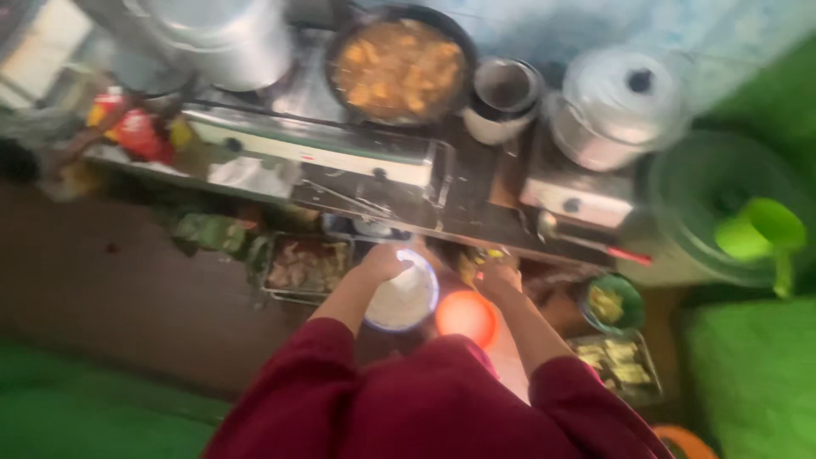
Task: The person carries a tray of raw chicken pieces to the stove, stirs a pot of frying food with a ladle, handles a tray of fish, stirs food in a wok, adds chopped cabbage from a colander into a pot of boiling water, and uses a skimmer to transfer fried chicken pieces onto a plate before stirring a pot of soup.
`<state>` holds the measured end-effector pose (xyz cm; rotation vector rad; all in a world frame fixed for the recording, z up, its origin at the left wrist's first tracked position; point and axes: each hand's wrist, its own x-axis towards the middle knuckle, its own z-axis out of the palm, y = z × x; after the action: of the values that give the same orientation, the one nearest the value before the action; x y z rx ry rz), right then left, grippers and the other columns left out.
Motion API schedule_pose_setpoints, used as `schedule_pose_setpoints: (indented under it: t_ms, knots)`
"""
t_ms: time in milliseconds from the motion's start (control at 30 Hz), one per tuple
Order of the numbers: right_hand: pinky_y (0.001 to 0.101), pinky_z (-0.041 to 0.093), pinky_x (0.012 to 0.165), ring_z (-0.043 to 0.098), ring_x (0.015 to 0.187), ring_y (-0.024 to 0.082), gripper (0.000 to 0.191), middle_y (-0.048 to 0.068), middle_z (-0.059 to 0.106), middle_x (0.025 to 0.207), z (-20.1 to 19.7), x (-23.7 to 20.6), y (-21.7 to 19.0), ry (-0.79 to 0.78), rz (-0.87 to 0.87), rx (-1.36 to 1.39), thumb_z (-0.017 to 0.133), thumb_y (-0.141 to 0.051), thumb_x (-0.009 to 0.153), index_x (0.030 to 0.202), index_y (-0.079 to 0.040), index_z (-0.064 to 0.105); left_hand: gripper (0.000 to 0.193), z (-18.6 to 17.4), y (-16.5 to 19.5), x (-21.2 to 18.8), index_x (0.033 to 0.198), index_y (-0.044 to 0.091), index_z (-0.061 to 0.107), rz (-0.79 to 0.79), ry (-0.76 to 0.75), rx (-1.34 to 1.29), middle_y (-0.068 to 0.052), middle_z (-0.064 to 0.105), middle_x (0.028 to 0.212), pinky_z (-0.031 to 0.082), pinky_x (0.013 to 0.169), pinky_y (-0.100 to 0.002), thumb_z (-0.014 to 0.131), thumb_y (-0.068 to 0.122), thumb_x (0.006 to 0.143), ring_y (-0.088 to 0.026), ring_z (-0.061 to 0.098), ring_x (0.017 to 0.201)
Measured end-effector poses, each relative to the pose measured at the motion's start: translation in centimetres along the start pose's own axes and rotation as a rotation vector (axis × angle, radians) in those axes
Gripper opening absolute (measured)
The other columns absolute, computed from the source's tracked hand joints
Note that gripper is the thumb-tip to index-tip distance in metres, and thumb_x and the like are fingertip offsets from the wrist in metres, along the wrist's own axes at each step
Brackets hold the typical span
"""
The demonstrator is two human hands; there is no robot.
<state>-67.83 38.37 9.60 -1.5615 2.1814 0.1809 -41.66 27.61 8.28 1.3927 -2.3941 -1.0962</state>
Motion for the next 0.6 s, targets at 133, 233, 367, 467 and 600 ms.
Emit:
schedule_pose_setpoints:
  t_ms: [133,233,367,467,600]
  knots:
    - [0.0453,0.05,0.107,0.068,0.121,0.027,0.042,0.007,0.074,0.126,-1.6,1.6,-5.6,-0.037,-0.106,-0.205,0.056,-0.056,0.095,0.116,-0.025,0.076,0.039,-3.4,-3.1,-2.4,0.113,0.017,0.075,-0.036,0.219,0.019,-0.015,0.074,0.114,0.054,0.096,-0.045,0.077,0.033,0.078,-0.035,0.068,0.109]
    - [0.0487,0.048,0.104,0.064,0.123,0.028,0.04,0.006,0.071,0.126,-1.7,2.7,-7.4,-0.006,-0.192,-0.197,0.064,-0.051,0.086,0.114,-0.025,0.074,0.033,-4.5,-5.4,-4.4,0.113,0.018,0.077,-0.211,0.165,0.008,-0.014,0.074,0.116,0.054,0.096,-0.044,0.07,0.023,0.081,-0.034,0.068,0.111]
    - [0.0493,0.048,0.104,0.064,0.123,0.029,0.041,0.006,0.07,0.128,0.1,4.6,-9.1,-0.105,-0.235,-0.228,0.065,-0.05,0.086,0.118,-0.025,0.073,0.043,-3.5,-8.1,-8.9,0.118,0.017,0.074,-0.426,0.205,-0.028,-0.014,0.071,0.119,0.054,0.094,-0.044,0.065,0.008,0.077,-0.034,0.068,0.112]
    - [0.0487,0.049,0.103,0.064,0.123,0.029,0.041,0.006,0.07,0.128,1.8,5.6,-9.8,-0.183,-0.246,-0.274,0.065,-0.05,0.086,0.119,-0.026,0.072,0.04,-3.8,-11.1,-14.0,0.119,0.016,0.074,-0.577,0.238,-0.12,-0.015,0.071,0.121,0.054,0.096,-0.045,0.062,0.007,0.081,-0.035,0.067,0.114]
    - [0.048,0.049,0.103,0.065,0.122,0.03,0.042,0.007,0.071,0.128,3.4,6.1,-12.1,-0.29,-0.213,-0.33,0.067,-0.049,0.086,0.12,-0.026,0.072,0.038,-6.7,-16.2,-18.7,0.117,0.01,0.073,-0.703,0.159,-0.103,-0.017,0.071,0.122,0.055,0.095,-0.044,0.068,0.011,0.079,-0.036,0.068,0.115]
